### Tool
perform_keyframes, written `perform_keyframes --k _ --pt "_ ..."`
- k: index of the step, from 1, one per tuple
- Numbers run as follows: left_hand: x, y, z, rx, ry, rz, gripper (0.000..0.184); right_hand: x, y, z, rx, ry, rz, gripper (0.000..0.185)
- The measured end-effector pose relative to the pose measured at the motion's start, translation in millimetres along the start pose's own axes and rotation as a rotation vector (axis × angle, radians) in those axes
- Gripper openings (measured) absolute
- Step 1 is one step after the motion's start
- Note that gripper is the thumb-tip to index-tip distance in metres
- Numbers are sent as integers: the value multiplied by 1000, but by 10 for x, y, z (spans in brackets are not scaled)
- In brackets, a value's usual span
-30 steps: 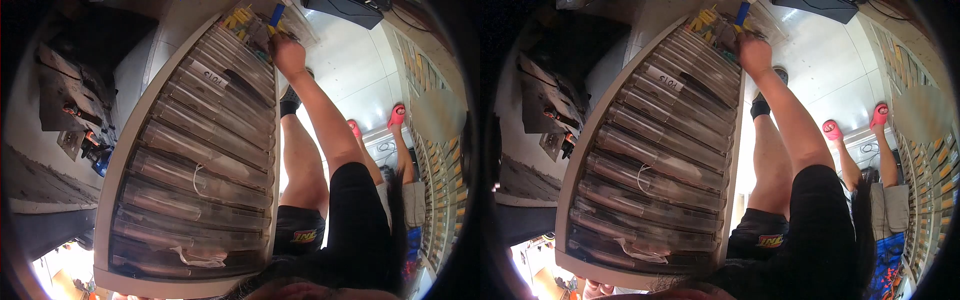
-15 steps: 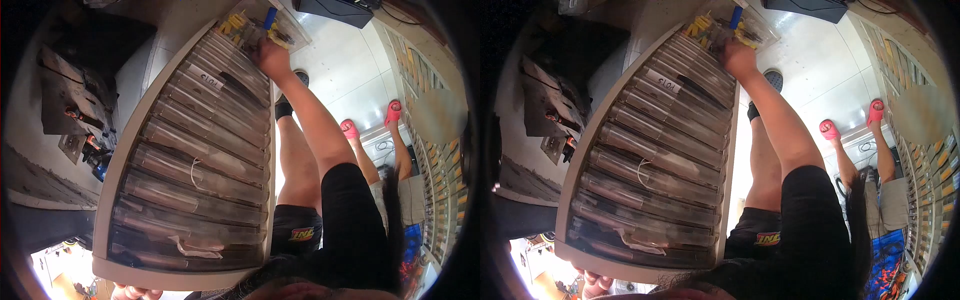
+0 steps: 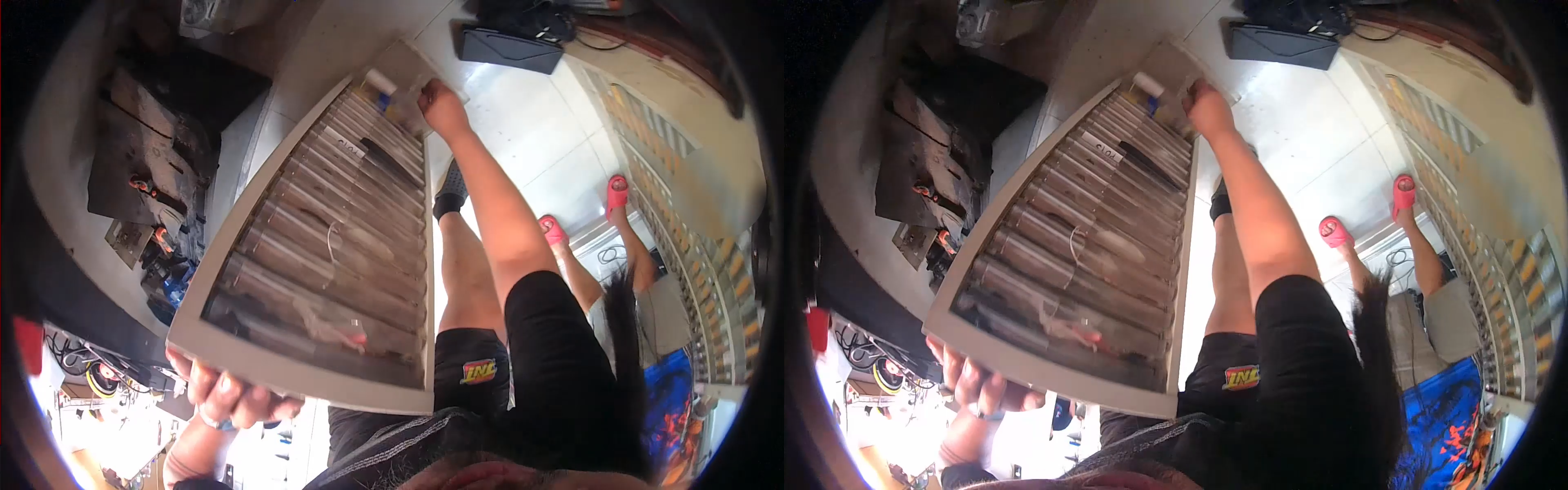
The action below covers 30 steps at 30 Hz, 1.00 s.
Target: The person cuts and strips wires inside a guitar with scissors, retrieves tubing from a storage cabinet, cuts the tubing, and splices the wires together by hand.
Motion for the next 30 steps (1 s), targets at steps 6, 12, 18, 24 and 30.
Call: perform_keyframes --k 6,12,18,24,30 --pt "-170 -120 190 -96 114 -80 58 -850 96 -1273 112 2 80 26" --pt "-289 -281 448 -80 32 -46 56 -1626 61 -3245 188 44 594 19" --pt "-383 -361 360 -50 -23 -106 60 -2173 1183 -5079 205 -48 412 20" --pt "-832 -1082 -13 -92 -11 -462 56 -1935 2561 -6452 20 -220 774 18" --pt "-2019 -2729 -1565 23 205 -1066 44 -1215 4536 -7311 -227 -61 1007 17"
Point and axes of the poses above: each hand's wrist, its own z-axis towards the middle knuckle, its own x-axis out of the palm, y = z × x, the point moved 1 cm from there along z, towards the middle knuckle, and after that the axes turned 13 degrees about y, right-handed, at the moved point
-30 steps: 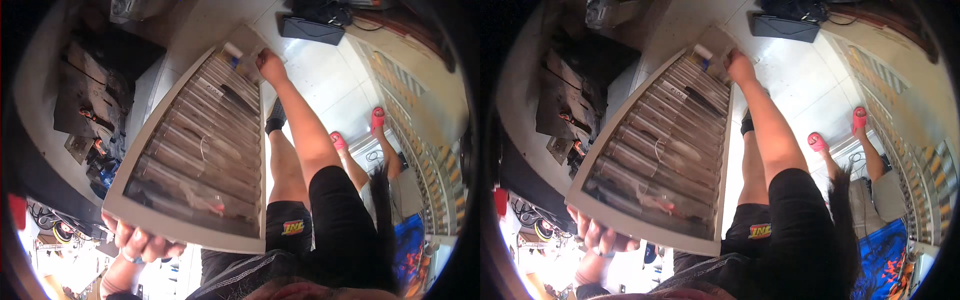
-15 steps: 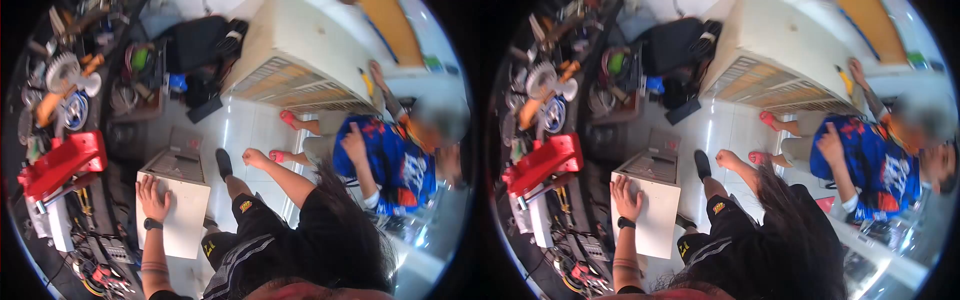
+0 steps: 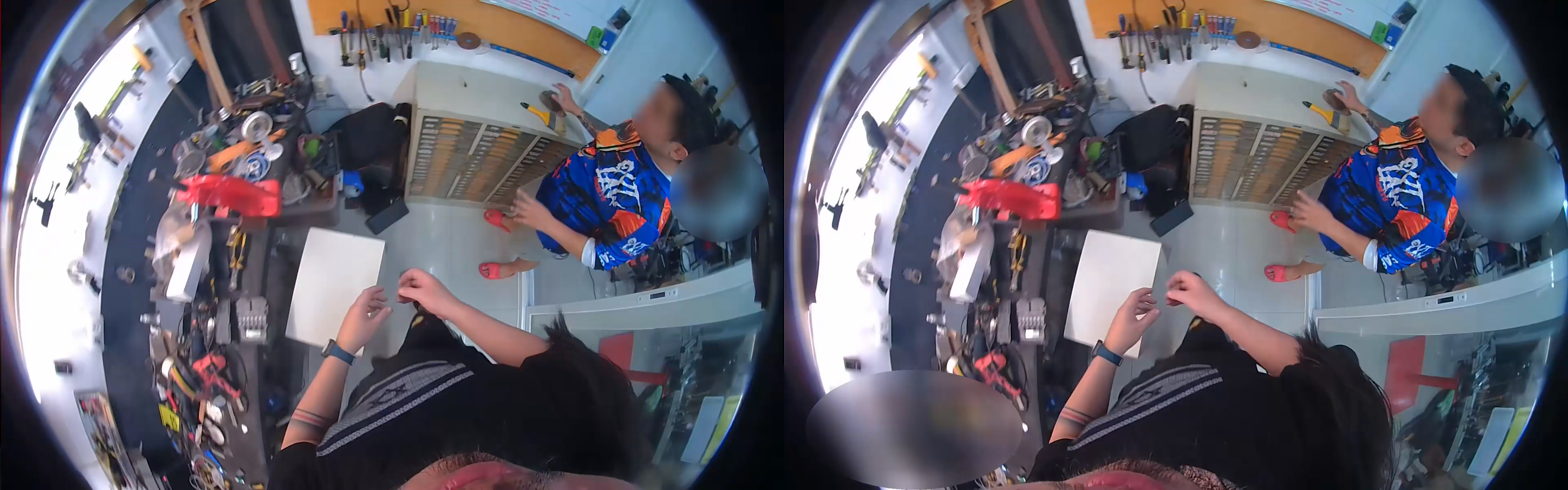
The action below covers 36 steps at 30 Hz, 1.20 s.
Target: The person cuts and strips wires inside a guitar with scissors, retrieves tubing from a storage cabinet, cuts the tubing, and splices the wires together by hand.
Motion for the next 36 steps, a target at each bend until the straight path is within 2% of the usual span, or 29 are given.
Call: perform_keyframes --k 1,4,5,8,9,15,16,17,19,22,25,28,31,32,36 --pt "73 -184 -236 0 -42 -59 42 291 71 -60 0 53 5 16" --pt "47 -478 -861 -58 -223 20 36 936 151 -80 -21 244 -50 14" --pt "30 -592 -1047 -67 -320 22 23 1116 157 -93 -24 317 -78 13" --pt "-90 -916 -1554 -5 -493 156 11 1513 233 -72 -143 507 -294 14" --pt "-104 -905 -1655 50 -586 211 6 1617 239 -49 -124 528 -322 15" --pt "1 -1049 -2211 -169 -799 275 10 2139 544 44 18 817 -595 23" --pt "36 -1044 -2286 -211 -857 263 11 2211 465 67 -43 825 -608 21" --pt "82 -1028 -2314 -213 -914 221 11 2255 420 136 -109 841 -619 20" --pt "134 -1053 -2369 -239 -1009 147 10 2386 362 158 -95 836 -515 19" --pt "278 -1062 -2583 -311 -1081 41 13 2564 276 159 41 930 -493 20" --pt "524 -840 -2904 -284 -1143 0 12 2784 172 96 108 1114 -646 22" --pt "621 -730 -3206 -256 -1256 -11 12 3139 40 48 144 1194 -753 23" --pt "603 -722 -3555 -204 -1442 -38 13 3638 -148 -133 9 1190 -720 23" --pt "617 -674 -3705 -205 -1450 -50 13 3794 -230 -201 -39 1180 -708 23" --pt "663 -409 -4412 -212 -1444 -25 17 4350 -586 -309 98 1298 -829 23"
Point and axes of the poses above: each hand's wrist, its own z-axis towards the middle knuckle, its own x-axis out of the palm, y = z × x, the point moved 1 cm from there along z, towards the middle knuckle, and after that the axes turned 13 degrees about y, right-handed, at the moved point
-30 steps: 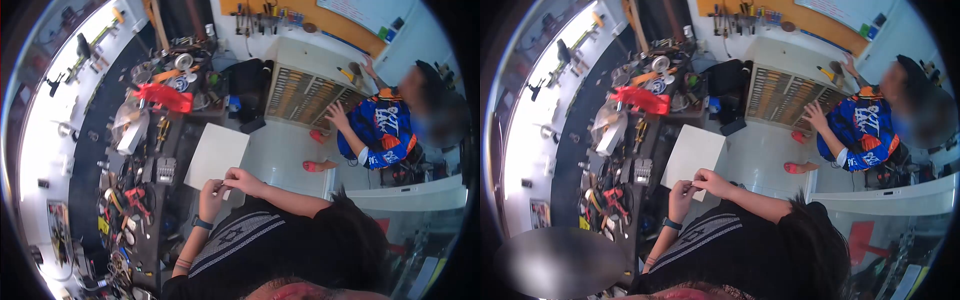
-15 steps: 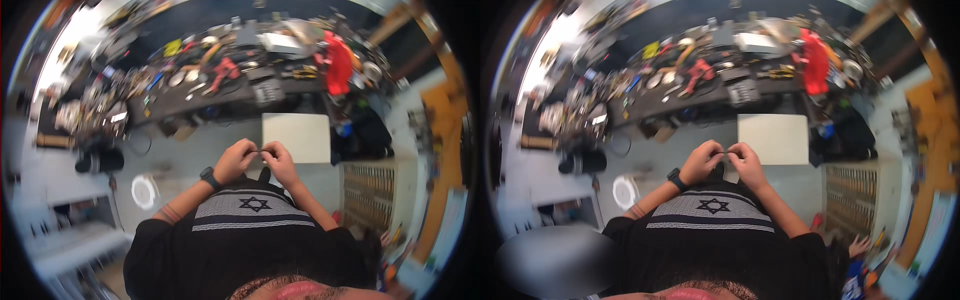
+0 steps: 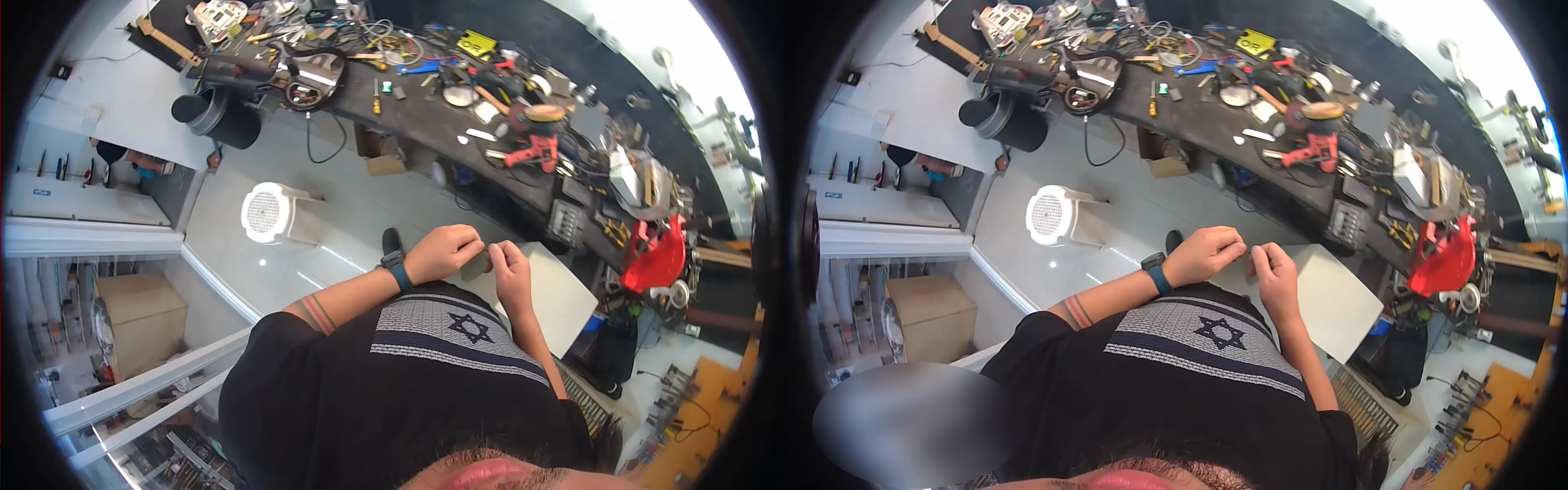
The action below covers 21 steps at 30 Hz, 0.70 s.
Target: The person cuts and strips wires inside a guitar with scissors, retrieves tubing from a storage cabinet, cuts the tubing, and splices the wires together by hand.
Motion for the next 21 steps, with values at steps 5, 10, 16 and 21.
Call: perform_keyframes --k 5,10,16,21 --pt "-1040 334 -77 7 -43 -23 18 698 221 897 6 -26 -19 20" --pt "-2079 595 -252 -41 -61 -29 16 1435 530 1709 -46 3 72 15" --pt "-2926 886 -432 -94 -108 3 13 1883 783 2599 131 240 -50 22" --pt "-3562 1118 -510 -203 -296 -101 12 2357 853 3393 17 330 14 18"
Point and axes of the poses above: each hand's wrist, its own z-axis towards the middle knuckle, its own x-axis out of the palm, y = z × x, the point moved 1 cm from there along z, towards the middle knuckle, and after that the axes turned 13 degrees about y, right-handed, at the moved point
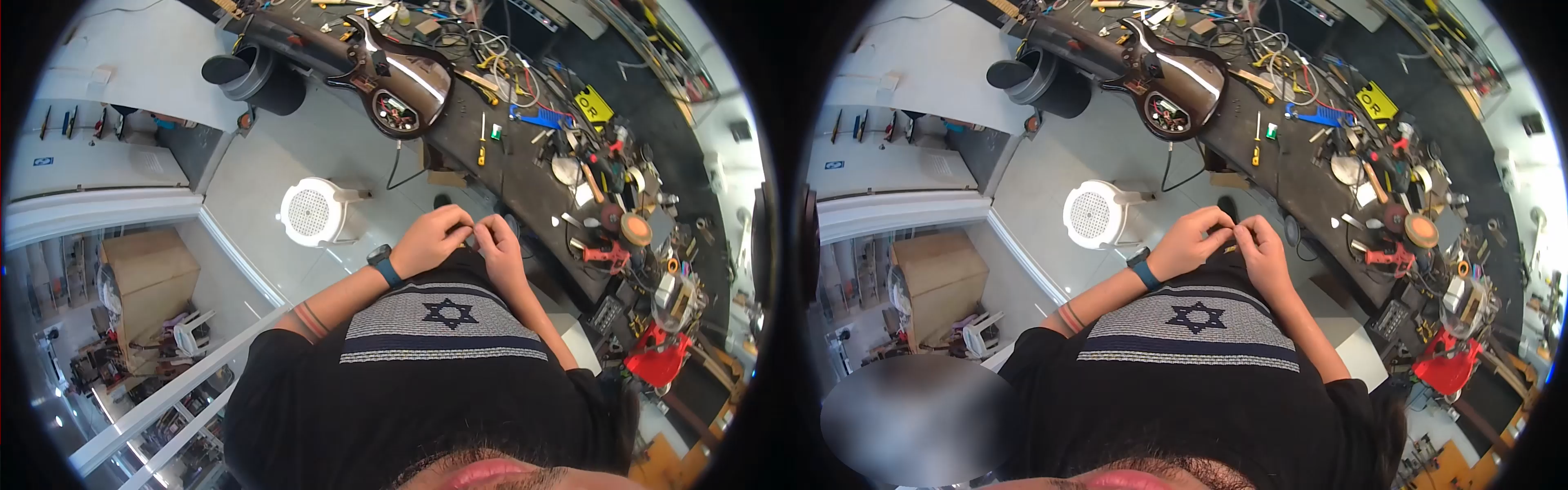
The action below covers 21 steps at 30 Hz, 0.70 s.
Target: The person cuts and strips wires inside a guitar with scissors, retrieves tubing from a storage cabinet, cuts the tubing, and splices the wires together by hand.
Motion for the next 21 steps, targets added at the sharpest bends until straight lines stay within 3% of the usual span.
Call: perform_keyframes --k 8,11,12,13,17,21 --pt "-1162 303 326 -103 -242 13 15 145 367 1684 19 318 -23 12" --pt "-1474 582 407 -200 -336 -167 12 289 469 2161 93 409 77 16" --pt "-1525 744 426 -242 -363 -443 12 338 481 2312 135 429 123 17" --pt "-1610 816 465 -237 -386 -529 11 399 471 2430 182 448 171 19" --pt "-1933 1159 631 -212 -402 -777 11 619 401 2828 195 418 208 23" --pt "-2319 1459 936 -193 -339 -1023 12 820 312 3149 254 240 300 22"
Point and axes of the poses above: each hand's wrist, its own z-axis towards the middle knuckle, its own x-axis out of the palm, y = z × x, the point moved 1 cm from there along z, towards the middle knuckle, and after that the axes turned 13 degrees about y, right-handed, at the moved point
